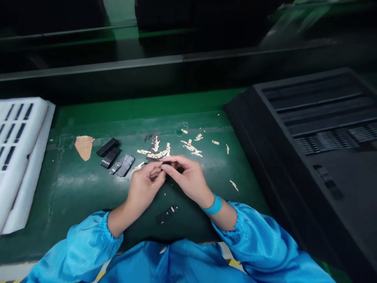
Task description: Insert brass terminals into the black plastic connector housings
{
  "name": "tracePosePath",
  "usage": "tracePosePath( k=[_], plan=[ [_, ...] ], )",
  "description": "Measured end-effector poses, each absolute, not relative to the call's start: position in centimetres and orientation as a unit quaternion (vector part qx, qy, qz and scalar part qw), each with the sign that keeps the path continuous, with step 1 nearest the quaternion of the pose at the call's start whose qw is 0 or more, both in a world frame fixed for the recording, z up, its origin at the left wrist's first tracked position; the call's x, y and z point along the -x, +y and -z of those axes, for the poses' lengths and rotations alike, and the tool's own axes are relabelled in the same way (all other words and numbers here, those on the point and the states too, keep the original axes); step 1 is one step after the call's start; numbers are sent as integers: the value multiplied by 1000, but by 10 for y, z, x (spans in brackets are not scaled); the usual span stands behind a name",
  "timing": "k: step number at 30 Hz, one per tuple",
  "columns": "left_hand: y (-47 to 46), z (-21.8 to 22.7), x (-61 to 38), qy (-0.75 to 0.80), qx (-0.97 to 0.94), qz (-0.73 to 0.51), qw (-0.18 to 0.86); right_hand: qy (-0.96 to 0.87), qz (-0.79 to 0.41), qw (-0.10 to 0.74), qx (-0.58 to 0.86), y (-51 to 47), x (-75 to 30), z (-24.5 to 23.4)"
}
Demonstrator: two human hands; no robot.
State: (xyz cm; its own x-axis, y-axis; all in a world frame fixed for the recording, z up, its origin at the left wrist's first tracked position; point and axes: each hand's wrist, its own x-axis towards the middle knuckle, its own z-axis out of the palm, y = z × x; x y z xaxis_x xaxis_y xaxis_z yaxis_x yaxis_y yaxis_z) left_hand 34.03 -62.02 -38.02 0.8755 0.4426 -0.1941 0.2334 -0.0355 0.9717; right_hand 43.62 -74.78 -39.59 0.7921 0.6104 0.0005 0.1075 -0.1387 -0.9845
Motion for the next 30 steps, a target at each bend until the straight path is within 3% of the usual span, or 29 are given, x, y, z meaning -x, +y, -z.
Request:
tracePosePath(
  k=[14, 22, 30],
  plan=[
    [-621, 381, -339, 234, -740, -88, 624, -239, -177, 600, 743, -747, -433, 394],
    [-627, 387, -336, 226, -811, -149, 519, -227, -142, 601, 753, -744, -425, 390],
    [-621, 390, -338, 224, -745, -128, 615, -212, -165, 637, 722, -743, -430, 393]
  ],
)
